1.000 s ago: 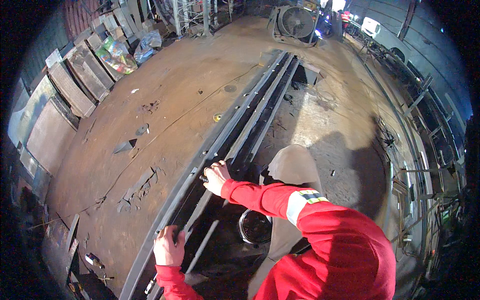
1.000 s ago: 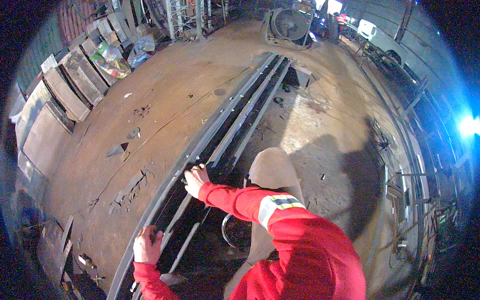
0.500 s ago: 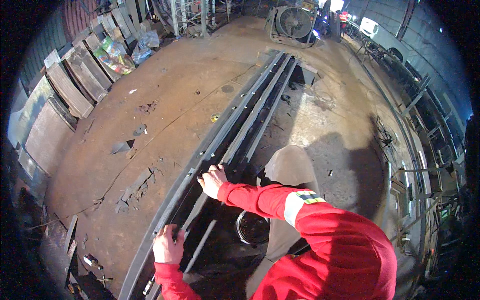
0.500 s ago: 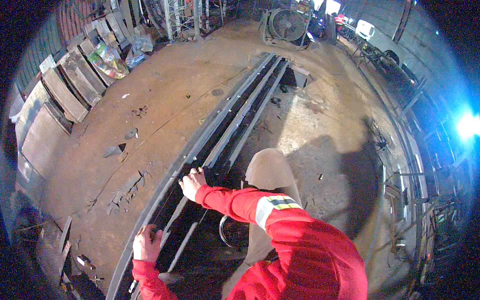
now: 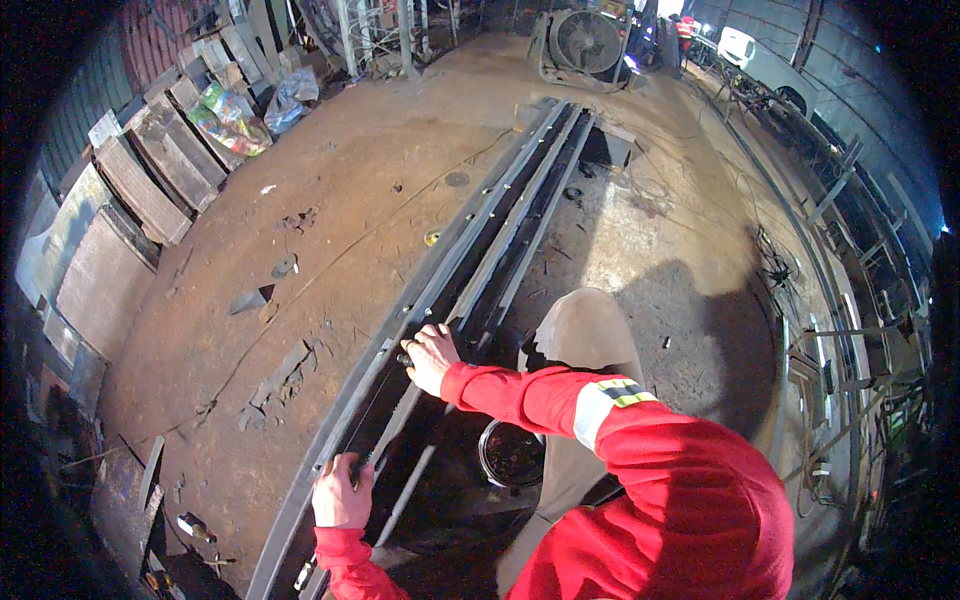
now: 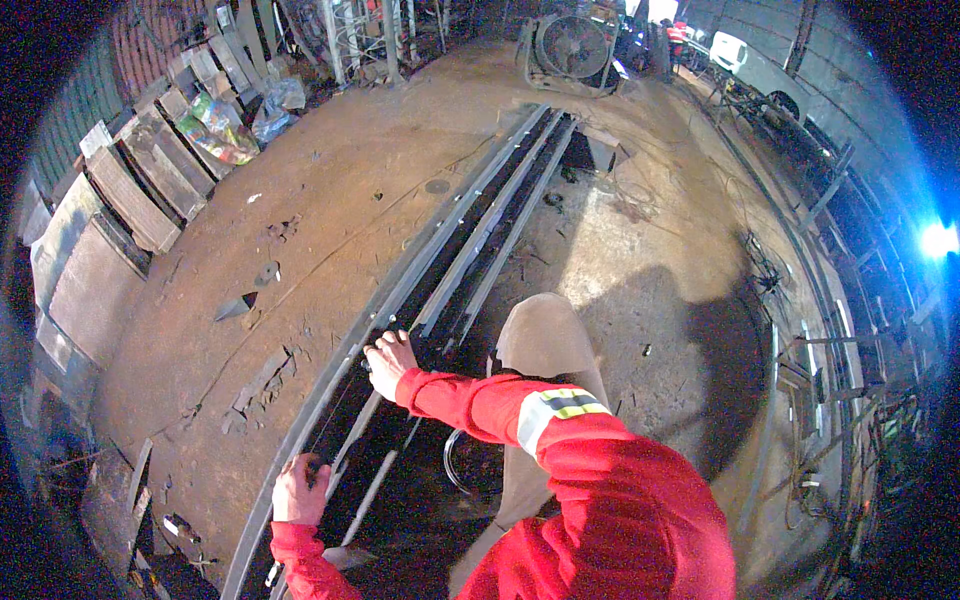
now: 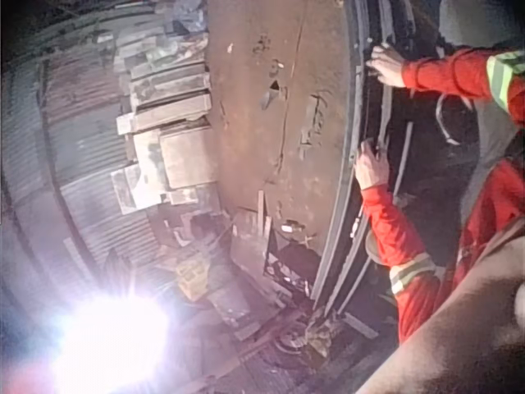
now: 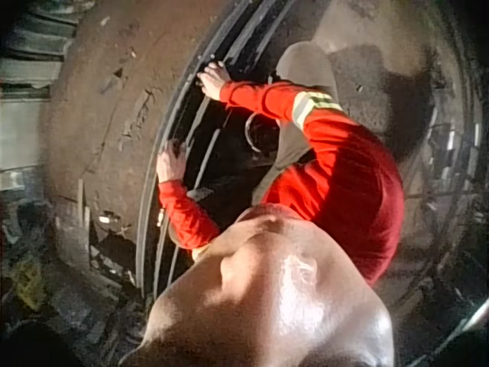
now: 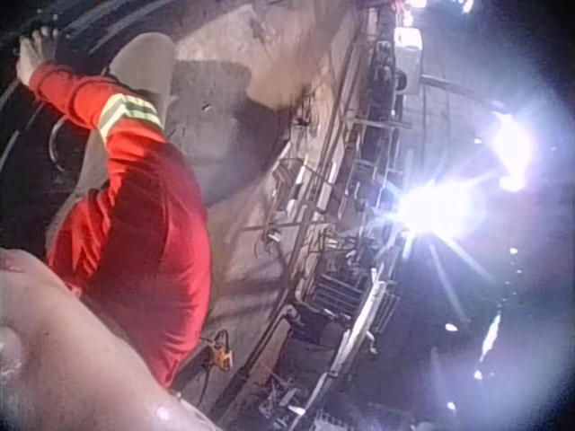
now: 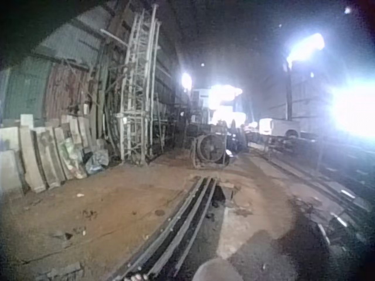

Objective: The person assembles a metal frame structure by inserting bolts into pre-drilled holes and tightening them with a screwdriver. They adjust the alignment of the metal beams to ensure proper fit during the assembly process.

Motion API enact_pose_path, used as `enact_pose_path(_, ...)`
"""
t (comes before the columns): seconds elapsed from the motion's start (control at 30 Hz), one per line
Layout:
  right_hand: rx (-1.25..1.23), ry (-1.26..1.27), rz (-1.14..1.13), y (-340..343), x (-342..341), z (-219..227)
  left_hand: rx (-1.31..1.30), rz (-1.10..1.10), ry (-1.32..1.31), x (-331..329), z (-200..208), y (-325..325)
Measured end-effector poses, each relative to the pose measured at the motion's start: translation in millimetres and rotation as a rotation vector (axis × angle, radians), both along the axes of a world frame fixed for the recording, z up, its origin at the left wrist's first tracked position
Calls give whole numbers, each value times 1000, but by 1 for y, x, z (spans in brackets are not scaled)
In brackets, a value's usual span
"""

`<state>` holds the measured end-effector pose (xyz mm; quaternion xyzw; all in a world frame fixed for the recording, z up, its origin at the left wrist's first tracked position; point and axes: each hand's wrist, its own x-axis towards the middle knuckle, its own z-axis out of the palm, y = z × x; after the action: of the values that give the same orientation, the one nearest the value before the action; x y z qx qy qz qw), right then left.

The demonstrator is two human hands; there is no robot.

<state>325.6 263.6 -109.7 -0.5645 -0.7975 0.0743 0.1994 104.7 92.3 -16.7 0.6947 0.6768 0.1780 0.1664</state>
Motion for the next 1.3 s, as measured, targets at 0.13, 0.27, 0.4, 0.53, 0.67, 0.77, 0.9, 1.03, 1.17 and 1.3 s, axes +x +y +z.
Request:
enact_pose_path(0.13, -16, 10, 58, -2, 4, 5, -30, -3, 21, -2, 2, 0)
enact_pose_path(0.27, 68, 79, 92, -2, 9, -14, -44, -15, -21, 4, 9, -1)
enact_pose_path(0.4, -183, 152, -72, -1, 1, -6, -69, 0, -15, 6, 14, -2)
enact_pose_path(0.53, -339, 220, -207, 8, -1, -3, -54, -5, -9, 5, 13, -3)
enact_pose_path(0.67, -222, 42, -102, 6, -2, -10, -49, -28, 3, 1, 6, -2)
enact_pose_path(0.77, -114, -111, -12, 0, -3, -11, -33, -29, 7, -5, 2, -2)
enact_pose_path(0.9, -112, -135, -9, -6, -2, -7, -34, -36, 14, -7, -2, -2)
enact_pose_path(1.03, -169, -95, -61, -6, -4, -7, -36, -34, 4, -3, 0, -2)
enact_pose_path(1.17, -175, -4, -124, 1, -4, -12, -25, -56, 8, -3, -1, 0)
enact_pose_path(1.3, -195, 12, -116, 0, 1, -7, -50, -51, 6, -3, 4, -1)
